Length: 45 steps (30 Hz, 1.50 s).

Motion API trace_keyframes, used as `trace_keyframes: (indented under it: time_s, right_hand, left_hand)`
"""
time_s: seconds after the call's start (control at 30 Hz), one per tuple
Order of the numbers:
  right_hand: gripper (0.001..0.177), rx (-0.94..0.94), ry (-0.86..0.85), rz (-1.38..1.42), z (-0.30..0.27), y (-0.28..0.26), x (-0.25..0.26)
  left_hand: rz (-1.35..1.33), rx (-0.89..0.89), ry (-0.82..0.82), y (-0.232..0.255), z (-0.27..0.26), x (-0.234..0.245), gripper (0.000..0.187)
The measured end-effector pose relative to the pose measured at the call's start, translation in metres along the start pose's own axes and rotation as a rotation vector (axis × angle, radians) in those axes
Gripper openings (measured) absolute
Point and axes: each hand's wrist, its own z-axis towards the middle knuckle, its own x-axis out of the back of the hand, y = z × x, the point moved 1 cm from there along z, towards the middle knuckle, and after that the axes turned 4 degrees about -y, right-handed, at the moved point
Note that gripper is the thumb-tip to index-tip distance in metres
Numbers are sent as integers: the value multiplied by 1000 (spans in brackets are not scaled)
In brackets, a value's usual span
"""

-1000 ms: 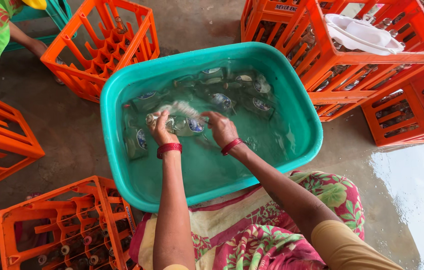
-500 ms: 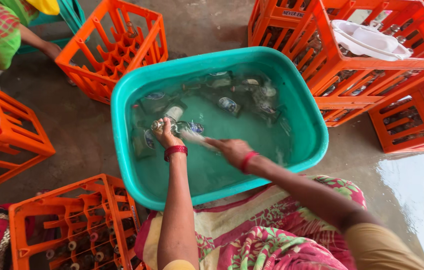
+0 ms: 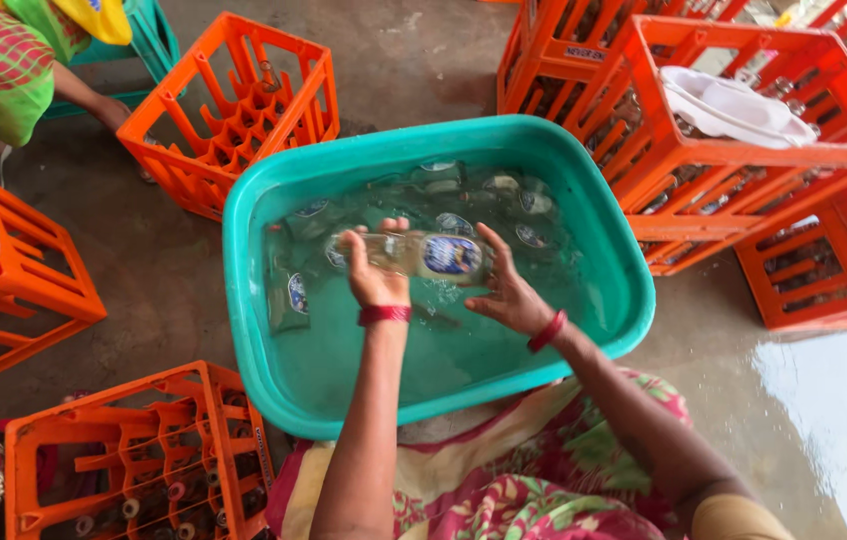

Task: The person washes glass bottles by hand in a turquoise tub filled with water. They repeatedly submerge, rinse, and shake the bottles, then place them into an orange crate.

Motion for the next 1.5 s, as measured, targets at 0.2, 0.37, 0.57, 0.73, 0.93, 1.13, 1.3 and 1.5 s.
trace_keyframes:
  time_s: [0.2, 0.37, 0.57, 0.73, 0.93, 1.13, 1.3, 1.5]
  right_hand:
    - [79, -137, 179, 494, -14, 2, 4]
    - [76, -195, 278, 516, -11, 0, 20]
    - [74, -220, 320, 378, -17, 7, 36]
    - [83, -220, 237, 403, -19, 1, 47]
    - [91, -168, 144, 345, -29, -2, 54]
    - [89, -206, 216, 333, -36, 4, 63]
    - [87, -223, 258, 311, -42, 13, 69]
    - [77, -115, 297, 267, -43, 29, 65]
  left_hand:
    - [194, 208, -36, 10, -42, -45, 38]
    - [323, 304, -234, 21, -45, -65, 56]
    - [451, 372, -166, 4, -47, -50, 55]
    - [563, 360, -112, -3, -42, -42, 57]
    - [592, 388, -66, -7, -40, -22, 59]
    - [730, 412, 18, -20, -37, 4, 52]
    - [760, 421, 43, -23, -37, 12, 47]
    - [613, 404, -99, -21, -42, -3, 39]
